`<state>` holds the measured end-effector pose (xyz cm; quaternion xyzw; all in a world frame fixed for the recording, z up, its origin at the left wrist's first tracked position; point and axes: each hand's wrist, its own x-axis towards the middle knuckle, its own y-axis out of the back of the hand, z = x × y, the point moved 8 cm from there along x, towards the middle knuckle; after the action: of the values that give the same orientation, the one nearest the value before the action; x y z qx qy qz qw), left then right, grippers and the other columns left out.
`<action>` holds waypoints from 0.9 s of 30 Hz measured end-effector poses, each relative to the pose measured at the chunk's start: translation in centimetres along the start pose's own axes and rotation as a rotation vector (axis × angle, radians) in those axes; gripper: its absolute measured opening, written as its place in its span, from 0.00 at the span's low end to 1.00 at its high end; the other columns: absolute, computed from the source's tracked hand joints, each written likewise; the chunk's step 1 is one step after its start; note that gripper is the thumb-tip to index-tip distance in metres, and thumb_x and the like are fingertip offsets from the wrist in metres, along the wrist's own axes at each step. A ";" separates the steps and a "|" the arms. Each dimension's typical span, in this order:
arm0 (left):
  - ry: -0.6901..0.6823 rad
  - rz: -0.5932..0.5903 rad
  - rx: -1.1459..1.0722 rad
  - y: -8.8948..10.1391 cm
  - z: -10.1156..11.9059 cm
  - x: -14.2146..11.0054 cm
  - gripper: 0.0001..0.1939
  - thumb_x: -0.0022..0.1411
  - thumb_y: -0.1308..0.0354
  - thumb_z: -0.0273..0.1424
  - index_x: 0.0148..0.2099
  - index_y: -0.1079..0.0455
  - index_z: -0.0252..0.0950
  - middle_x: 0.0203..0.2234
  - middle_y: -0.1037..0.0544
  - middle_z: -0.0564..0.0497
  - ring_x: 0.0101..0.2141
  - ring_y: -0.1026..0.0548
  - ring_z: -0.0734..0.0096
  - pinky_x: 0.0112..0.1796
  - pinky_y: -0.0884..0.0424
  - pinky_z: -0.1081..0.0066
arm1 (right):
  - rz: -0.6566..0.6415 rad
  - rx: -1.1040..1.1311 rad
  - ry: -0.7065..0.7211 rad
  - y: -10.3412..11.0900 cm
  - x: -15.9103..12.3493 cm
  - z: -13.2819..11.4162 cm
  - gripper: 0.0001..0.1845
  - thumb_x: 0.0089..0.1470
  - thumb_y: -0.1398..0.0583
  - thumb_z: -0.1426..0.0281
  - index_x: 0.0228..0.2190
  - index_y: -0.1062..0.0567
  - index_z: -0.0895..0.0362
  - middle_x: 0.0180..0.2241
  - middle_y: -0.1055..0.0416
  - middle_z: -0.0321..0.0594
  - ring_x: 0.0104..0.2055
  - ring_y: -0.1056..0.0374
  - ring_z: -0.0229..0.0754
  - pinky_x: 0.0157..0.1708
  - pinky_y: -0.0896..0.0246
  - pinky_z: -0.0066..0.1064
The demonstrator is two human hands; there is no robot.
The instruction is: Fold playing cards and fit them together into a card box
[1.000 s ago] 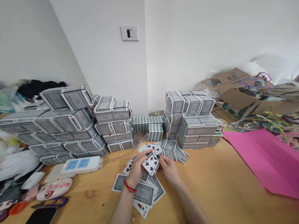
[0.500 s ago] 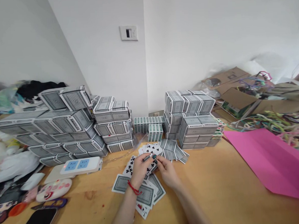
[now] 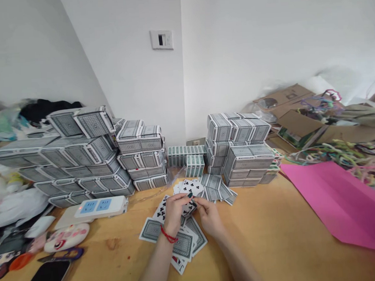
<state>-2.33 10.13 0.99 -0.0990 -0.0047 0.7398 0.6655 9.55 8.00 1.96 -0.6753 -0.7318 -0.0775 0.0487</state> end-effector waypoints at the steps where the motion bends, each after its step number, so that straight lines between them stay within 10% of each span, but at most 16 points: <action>1: 0.000 0.010 0.010 0.1 0.0 0.0 0.07 0.39 0.41 0.32 0.22 0.28 0.33 0.18 0.26 0.52 0.23 0.32 0.71 0.28 0.38 0.73 | -0.002 -0.006 0.001 0.0 0.0 0.0 0.12 0.49 0.48 0.69 0.30 0.25 0.54 0.27 0.29 0.38 0.30 0.38 0.42 0.32 0.43 0.31; 17: -0.093 0.021 0.142 -0.1 1.4 -0.5 0.07 0.42 0.43 0.32 0.17 0.33 0.35 0.15 0.31 0.55 0.22 0.34 0.72 0.27 0.39 0.73 | -0.045 0.111 -0.100 -0.2 0.0 0.8 0.10 0.46 0.45 0.66 0.26 0.24 0.54 0.21 0.33 0.35 0.23 0.40 0.38 0.25 0.43 0.29; 27: -0.082 -0.107 -0.060 -1.3 0.2 0.0 0.19 0.44 0.41 0.34 0.41 0.32 0.33 0.35 0.26 0.46 0.35 0.29 0.68 0.35 0.34 0.71 | 0.185 0.283 -0.150 2.0 0.8 1.9 0.13 0.45 0.44 0.59 0.27 0.30 0.56 0.21 0.34 0.34 0.21 0.39 0.37 0.25 0.42 0.28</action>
<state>-1.05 10.28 1.33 -0.0881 -0.0594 0.7061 0.7001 11.55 9.23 0.32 -0.7301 -0.6716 0.0818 0.0956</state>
